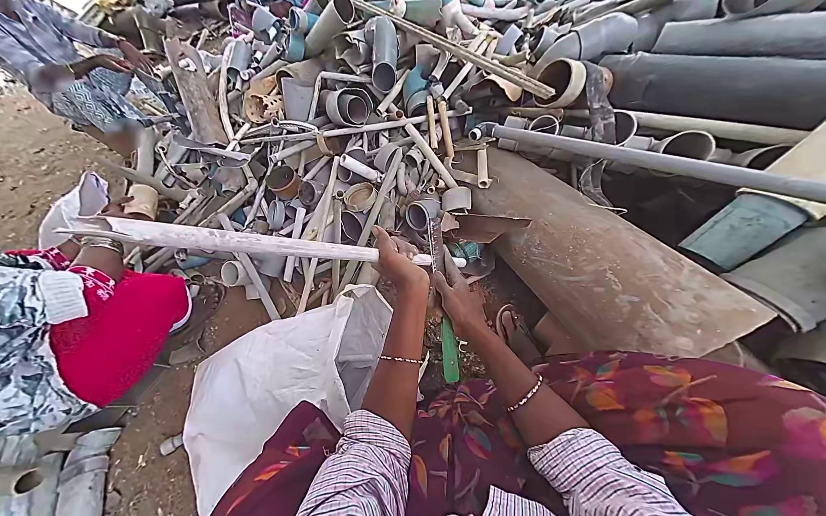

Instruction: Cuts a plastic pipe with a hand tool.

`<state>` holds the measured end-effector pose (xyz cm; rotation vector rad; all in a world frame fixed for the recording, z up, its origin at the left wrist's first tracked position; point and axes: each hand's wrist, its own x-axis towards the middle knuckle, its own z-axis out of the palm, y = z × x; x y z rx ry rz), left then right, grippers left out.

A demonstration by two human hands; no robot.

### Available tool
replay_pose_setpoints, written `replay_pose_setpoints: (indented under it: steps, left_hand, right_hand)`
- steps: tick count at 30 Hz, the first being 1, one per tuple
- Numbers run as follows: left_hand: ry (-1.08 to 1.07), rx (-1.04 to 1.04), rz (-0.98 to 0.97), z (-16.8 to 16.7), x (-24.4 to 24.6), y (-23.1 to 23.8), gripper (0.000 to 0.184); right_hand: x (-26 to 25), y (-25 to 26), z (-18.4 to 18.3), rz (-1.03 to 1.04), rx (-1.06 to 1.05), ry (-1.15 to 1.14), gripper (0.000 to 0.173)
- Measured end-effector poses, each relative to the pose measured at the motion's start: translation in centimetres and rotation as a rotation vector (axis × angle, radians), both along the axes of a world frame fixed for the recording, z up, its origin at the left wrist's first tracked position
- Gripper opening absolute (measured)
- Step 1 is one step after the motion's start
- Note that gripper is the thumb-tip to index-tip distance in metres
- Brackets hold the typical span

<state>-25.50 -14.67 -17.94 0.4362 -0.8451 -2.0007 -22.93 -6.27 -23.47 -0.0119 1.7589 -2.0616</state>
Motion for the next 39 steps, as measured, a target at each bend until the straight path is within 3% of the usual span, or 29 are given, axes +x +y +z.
replay_pose_setpoints:
  steps: [5, 10, 15, 17, 19, 22, 26, 29, 32, 36, 39]
  left_hand:
    - [0.004, 0.045, -0.005, 0.3, -0.1, -0.3, 0.055]
    - [0.03, -0.026, -0.02, -0.4, -0.1, 0.1, 0.052]
    - [0.032, 0.024, -0.143, 0.2, 0.1, -0.3, 0.055]
    - [0.068, 0.013, -0.228, -0.1, 0.1, -0.4, 0.056]
    - [0.117, -0.004, -0.288, -0.2, 0.1, -0.7, 0.057]
    - [0.166, -0.003, -0.327, -0.3, 0.2, -1.5, 0.059]
    - [0.25, -0.07, -0.256, 1.5, 0.9, -5.0, 0.059]
    - [0.286, -0.125, -0.189, 3.5, 2.0, -7.5, 0.06]
    - [0.256, -0.118, -0.149, 3.5, 2.1, -6.8, 0.06]
    - [0.236, -0.122, -0.157, 1.7, 1.5, -5.1, 0.057]
    - [0.226, -0.066, -0.118, 1.5, 1.8, -5.8, 0.057]
  right_hand:
    - [-1.8, 1.3, -2.3, -0.256, 0.043, -0.162, 0.056]
    - [0.2, 0.0, 0.3, 0.022, 0.033, 0.037, 0.057]
    - [-2.2, 1.9, -1.5, -0.26, -0.099, -0.163, 0.053]
    - [-2.2, 1.9, -0.9, -0.256, -0.094, -0.156, 0.041]
    - [-2.3, 1.9, -0.7, -0.204, -0.018, -0.095, 0.029]
    - [-2.7, 2.5, -1.5, -0.137, 0.147, 0.058, 0.027]
    - [-3.8, 3.4, -2.8, -0.252, 0.244, 0.064, 0.028]
    - [-4.4, 3.9, -4.0, -0.294, 0.374, 0.03, 0.037]
    - [-2.8, 2.8, -2.9, -0.133, 0.444, 0.135, 0.051]
    - [0.4, 0.2, 0.3, 0.097, 0.162, 0.202, 0.05]
    - [-0.9, 0.9, -1.3, -0.075, 0.074, 0.074, 0.05]
